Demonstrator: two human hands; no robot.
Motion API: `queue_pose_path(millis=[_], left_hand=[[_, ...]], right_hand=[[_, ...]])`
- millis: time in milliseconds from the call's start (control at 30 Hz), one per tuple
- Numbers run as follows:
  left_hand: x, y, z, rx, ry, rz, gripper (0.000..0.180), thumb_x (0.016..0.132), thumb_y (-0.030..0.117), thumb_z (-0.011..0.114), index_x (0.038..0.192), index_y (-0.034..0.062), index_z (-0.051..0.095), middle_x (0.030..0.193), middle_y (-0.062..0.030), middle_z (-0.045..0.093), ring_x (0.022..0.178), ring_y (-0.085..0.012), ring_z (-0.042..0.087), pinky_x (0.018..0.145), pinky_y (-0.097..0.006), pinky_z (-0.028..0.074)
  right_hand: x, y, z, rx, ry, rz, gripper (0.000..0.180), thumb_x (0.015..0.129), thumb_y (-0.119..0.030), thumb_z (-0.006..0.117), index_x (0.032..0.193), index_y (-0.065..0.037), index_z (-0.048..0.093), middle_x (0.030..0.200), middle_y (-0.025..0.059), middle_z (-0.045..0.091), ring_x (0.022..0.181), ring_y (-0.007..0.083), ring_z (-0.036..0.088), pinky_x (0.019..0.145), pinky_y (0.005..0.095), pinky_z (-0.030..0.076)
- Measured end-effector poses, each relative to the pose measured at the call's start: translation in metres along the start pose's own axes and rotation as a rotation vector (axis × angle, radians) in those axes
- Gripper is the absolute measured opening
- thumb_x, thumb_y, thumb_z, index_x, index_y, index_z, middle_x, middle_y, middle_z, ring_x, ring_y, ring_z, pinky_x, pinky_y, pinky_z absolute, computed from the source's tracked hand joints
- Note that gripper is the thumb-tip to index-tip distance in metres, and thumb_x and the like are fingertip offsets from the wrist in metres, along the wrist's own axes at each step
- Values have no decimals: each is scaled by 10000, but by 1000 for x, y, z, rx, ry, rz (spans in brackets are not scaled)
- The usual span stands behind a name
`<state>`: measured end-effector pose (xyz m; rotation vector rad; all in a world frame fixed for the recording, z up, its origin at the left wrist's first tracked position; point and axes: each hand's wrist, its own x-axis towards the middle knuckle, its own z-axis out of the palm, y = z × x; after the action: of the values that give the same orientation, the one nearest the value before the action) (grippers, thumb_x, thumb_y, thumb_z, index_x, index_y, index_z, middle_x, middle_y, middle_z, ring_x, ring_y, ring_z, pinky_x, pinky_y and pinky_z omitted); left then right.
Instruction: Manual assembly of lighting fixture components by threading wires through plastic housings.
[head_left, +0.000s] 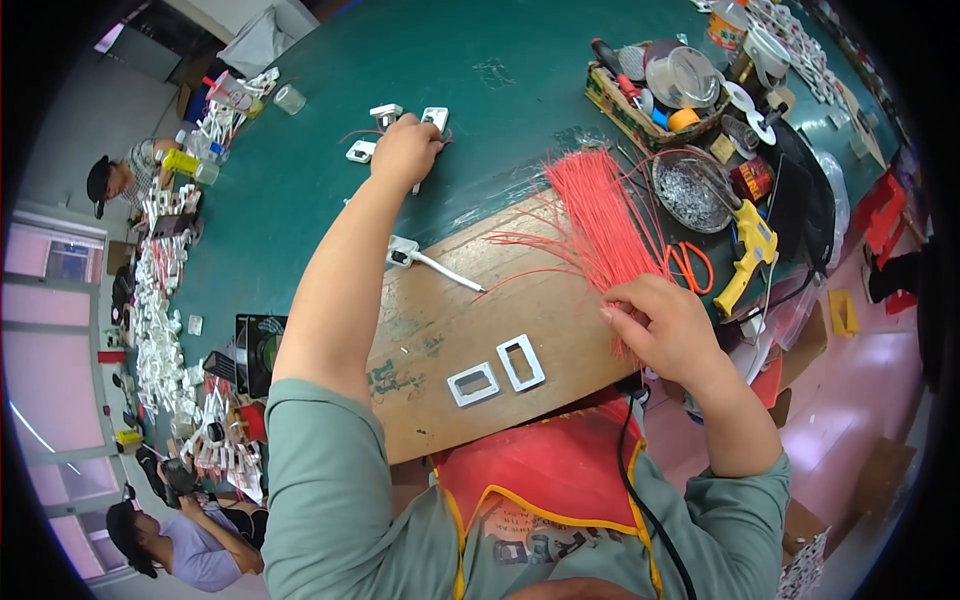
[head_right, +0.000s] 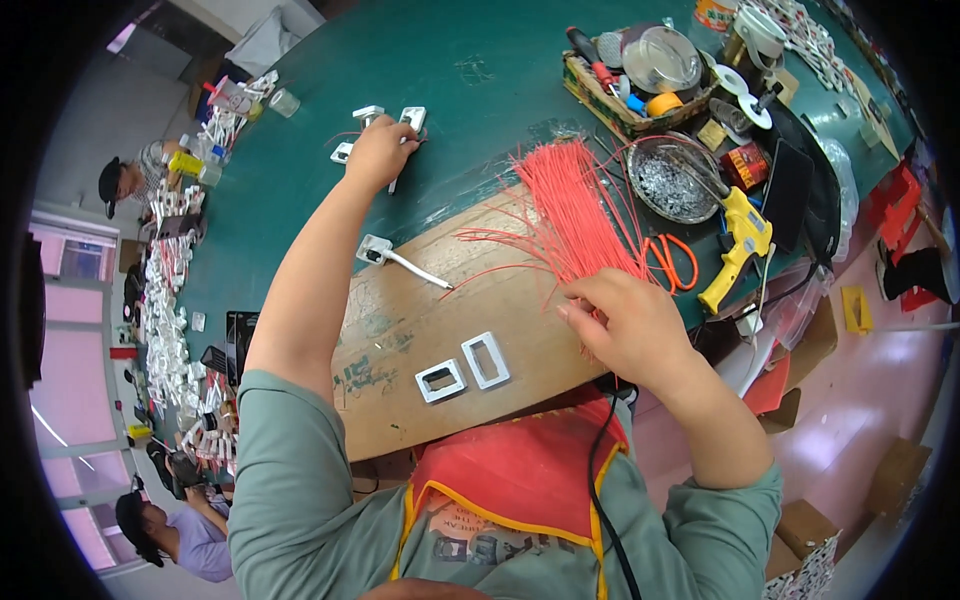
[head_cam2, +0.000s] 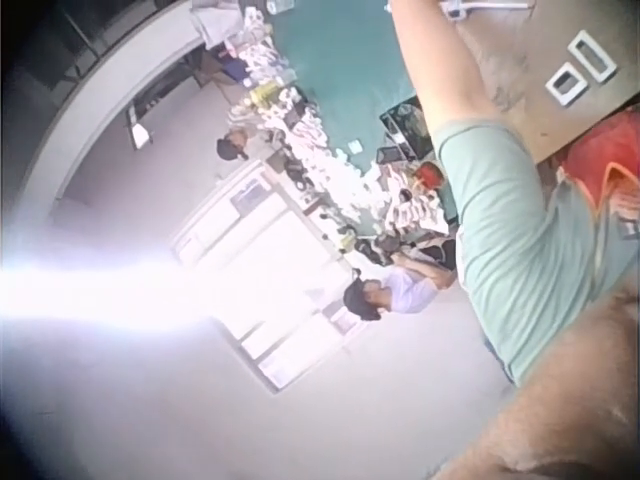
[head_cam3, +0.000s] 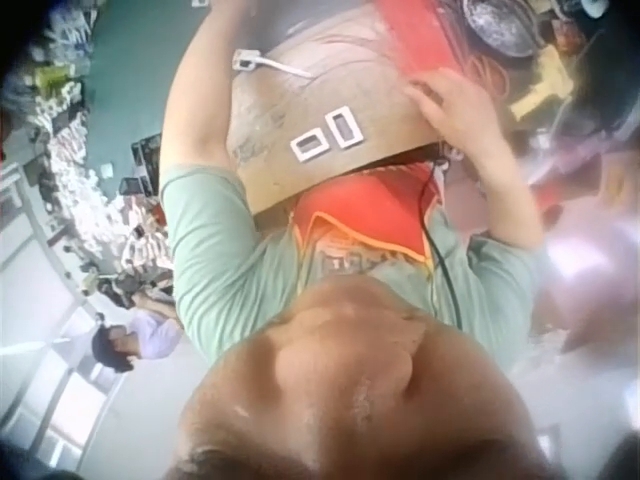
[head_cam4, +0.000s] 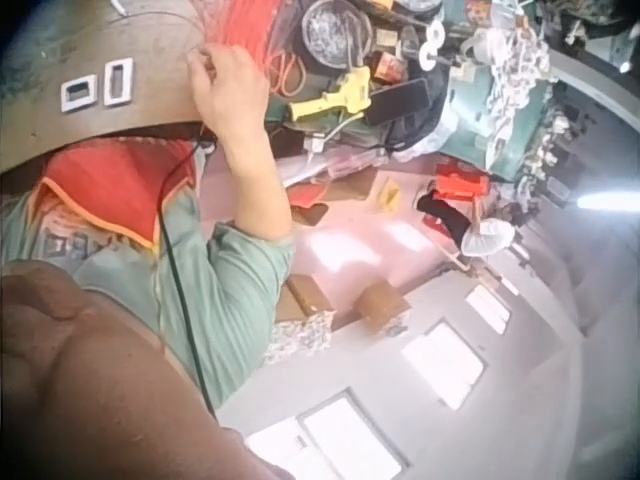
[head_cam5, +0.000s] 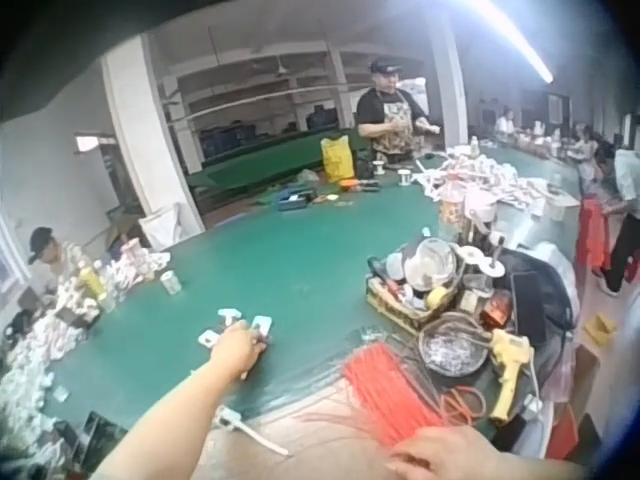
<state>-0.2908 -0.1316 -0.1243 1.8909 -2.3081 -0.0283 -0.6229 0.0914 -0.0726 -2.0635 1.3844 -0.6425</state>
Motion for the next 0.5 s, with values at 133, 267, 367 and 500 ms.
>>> queue_pose_path(millis=[133,267,367,500], left_hand=[[-10,2,6,33,-9,-23,168,854,230,607,962,122,676,1019,-118,600,919,-315,612,791,-436,500],[-38,12,-2,-135,84,-7,150,855,185,606,942,74,656,1010,-125,593,904,-319,601,783,-413,485],[-65,35,-22,-383,187,13,122,846,133,627,935,52,642,1026,-106,586,890,-268,595,777,-352,476],[-97,51,-53,-624,430,4,110,855,145,645,933,67,645,1185,-98,551,954,-228,582,817,-334,473]], right_hand=[[1,4,-2,91,41,-52,173,824,-229,652,913,-82,669,760,71,601,676,252,616,613,352,489],[21,4,10,168,52,-185,193,828,-177,654,967,-42,656,780,77,588,647,189,583,598,298,470],[44,1,26,205,4,-219,302,821,-201,665,1073,-39,625,866,92,597,692,186,589,645,311,480],[92,-12,55,226,48,-286,412,819,-229,669,1171,-35,578,974,115,597,738,194,595,692,325,488]])
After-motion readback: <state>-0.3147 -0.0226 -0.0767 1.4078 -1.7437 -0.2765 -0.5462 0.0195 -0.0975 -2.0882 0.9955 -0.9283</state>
